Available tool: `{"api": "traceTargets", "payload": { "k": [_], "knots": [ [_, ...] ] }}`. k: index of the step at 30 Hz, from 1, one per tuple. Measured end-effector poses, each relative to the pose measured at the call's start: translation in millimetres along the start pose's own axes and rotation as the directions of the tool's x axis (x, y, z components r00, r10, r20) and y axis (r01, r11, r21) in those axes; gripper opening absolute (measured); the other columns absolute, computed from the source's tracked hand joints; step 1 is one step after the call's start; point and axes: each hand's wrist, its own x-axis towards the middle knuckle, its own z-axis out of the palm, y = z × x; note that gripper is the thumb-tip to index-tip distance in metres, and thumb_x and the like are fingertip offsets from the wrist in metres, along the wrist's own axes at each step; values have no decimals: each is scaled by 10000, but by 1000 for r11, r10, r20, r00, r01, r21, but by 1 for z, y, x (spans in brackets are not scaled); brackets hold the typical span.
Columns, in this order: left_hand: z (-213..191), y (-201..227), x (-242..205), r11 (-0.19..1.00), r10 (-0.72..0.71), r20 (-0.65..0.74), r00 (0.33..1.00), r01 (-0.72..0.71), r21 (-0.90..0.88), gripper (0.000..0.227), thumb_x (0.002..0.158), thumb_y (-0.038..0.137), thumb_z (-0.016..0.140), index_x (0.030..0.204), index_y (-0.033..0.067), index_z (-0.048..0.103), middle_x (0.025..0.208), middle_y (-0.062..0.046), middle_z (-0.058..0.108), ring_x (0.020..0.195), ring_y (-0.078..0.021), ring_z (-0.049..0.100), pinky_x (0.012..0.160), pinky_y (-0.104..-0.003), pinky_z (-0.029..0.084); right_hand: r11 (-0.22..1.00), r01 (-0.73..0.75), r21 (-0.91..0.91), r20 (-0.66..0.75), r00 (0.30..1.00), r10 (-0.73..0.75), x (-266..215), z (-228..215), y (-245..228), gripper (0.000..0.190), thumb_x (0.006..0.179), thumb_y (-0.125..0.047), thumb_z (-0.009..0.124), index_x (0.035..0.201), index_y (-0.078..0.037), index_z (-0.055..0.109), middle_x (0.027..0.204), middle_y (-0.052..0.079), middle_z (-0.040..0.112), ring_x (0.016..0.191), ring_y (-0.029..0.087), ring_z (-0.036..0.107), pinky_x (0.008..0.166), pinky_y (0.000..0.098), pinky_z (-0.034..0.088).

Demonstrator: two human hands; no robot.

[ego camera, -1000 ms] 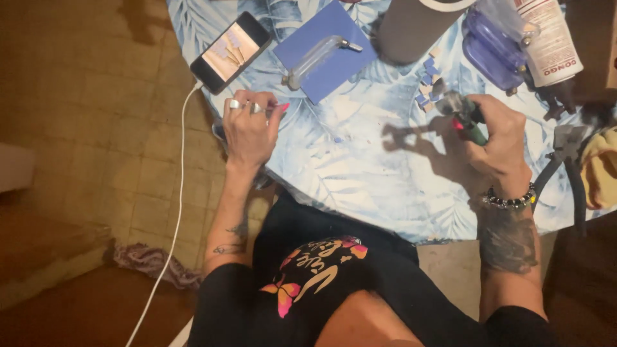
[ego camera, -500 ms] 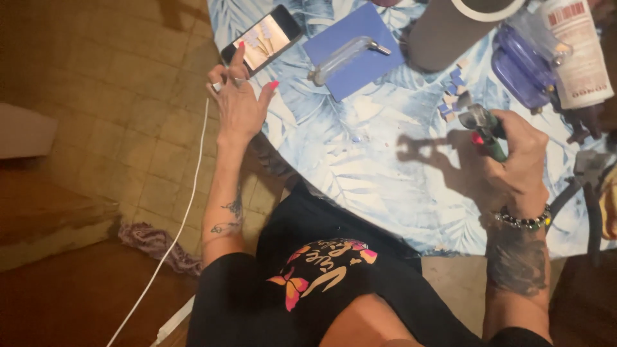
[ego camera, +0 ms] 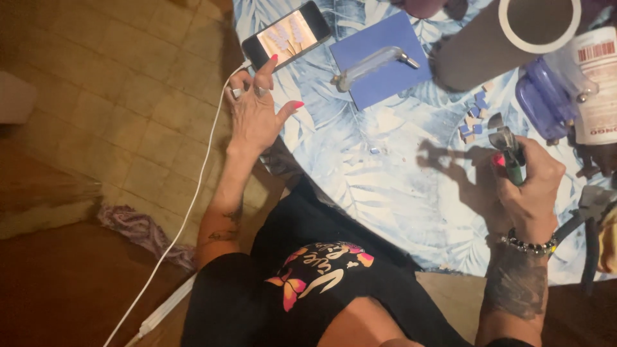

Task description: Cutting small mosaic tiles using tile nippers on a table

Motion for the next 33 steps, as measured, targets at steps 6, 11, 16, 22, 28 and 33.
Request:
{"api": "traceTargets", "payload": {
  "k": [6,11,16,22,28,33],
  "knots": [
    [9,-5,-2,997,-31,95,995,24,74,825,832,636,452,1311,16,193,1380,116,185,956,-265,290,822,-438,307,1000,-11,-18,18,1000,11,2,5,0,291,873,-98,526,1038,140,546,889,230,569,754,305,523,656,387,393],
    [12,-7,-3,999,-17,29,999,16,38,792,813,647,476,1312,105,186,1322,105,267,943,-265,294,805,-410,304,999,-31,-38,14,999,32,-1,7,6,289,852,-88,533,1050,120,567,880,216,579,749,293,532,649,385,400],
    [6,-3,-2,997,39,-23,999,-38,63,748,819,664,387,1232,49,285,1344,114,249,942,-250,279,801,-389,292,1000,-24,-17,-8,1000,23,-3,4,8,303,815,-51,525,1043,147,549,887,230,564,766,309,520,679,390,390],
    [4,19,-7,993,72,-83,994,-79,-84,714,798,560,557,1264,109,257,954,26,449,877,-230,284,690,-394,310,994,-101,-33,-43,994,99,-6,-2,12,413,944,-362,455,911,39,547,720,121,479,627,222,428,578,363,317],
    [-11,75,-11,940,245,-57,968,-252,-230,568,797,351,635,1224,124,337,1085,36,547,949,-215,343,703,-355,260,982,-140,127,-117,981,155,-11,-8,9,397,979,-337,452,960,39,578,827,133,515,750,215,471,654,343,342],
    [-24,123,-6,842,409,-21,912,-386,-378,216,789,169,616,966,92,520,1201,-12,480,945,-293,407,732,-426,325,804,-55,592,-175,965,195,-8,-4,31,285,902,-192,503,986,80,491,819,132,497,691,173,474,619,249,375]
  ]
}}
